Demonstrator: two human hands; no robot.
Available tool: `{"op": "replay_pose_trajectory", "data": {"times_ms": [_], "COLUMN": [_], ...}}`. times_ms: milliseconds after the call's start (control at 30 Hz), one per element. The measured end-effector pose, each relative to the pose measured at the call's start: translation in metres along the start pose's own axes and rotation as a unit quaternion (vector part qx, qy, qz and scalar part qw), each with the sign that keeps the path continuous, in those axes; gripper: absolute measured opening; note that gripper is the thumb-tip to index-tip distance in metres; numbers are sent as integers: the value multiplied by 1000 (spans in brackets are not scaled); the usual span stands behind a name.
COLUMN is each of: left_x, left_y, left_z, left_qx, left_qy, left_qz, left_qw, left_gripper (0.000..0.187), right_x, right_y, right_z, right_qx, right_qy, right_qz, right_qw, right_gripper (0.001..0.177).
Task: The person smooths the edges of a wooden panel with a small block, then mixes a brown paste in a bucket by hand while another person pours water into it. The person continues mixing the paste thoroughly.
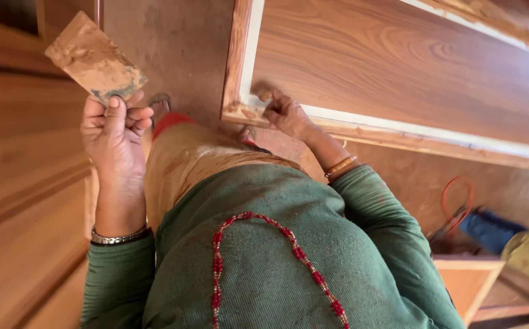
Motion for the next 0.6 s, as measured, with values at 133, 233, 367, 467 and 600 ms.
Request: {"op": "replay_pose_trajectory", "data": {"times_ms": [133, 233, 367, 467, 600], "left_x": [15, 15, 1, -8, -11], "left_y": [-60, -91, -124, -141, -160], "left_z": [-25, -48, -74, -81, -88], "left_qx": [-49, -63, -87, -121, -155], "left_qy": [-30, -42, -56, -60, -80], "left_qz": [54, 121, 131, 128, 139], "left_qw": [997, 990, 986, 983, 975], "left_gripper": [16, 14, 12, 13, 15], "right_x": [30, 55, 88, 104, 118], "right_y": [-9, 0, -2, 0, -1], "right_z": [21, 47, 66, 68, 75], "right_qx": [133, 111, 133, 193, 252], "right_qy": [-143, -219, -303, -322, -179], "right_qz": [14, 4, -69, -127, -140], "right_qw": [981, 970, 941, 918, 941], "right_gripper": [49, 54, 54, 56, 69]}}
Point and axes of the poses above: each hand's wrist, its own y-axis away from the middle knuckle, its own x-axis out of the palm, z = x × y, the point moved 4 cm from there along -y, towards the middle knuckle, and after that the axes turned 11 degrees about y, right-handed, at the moved point
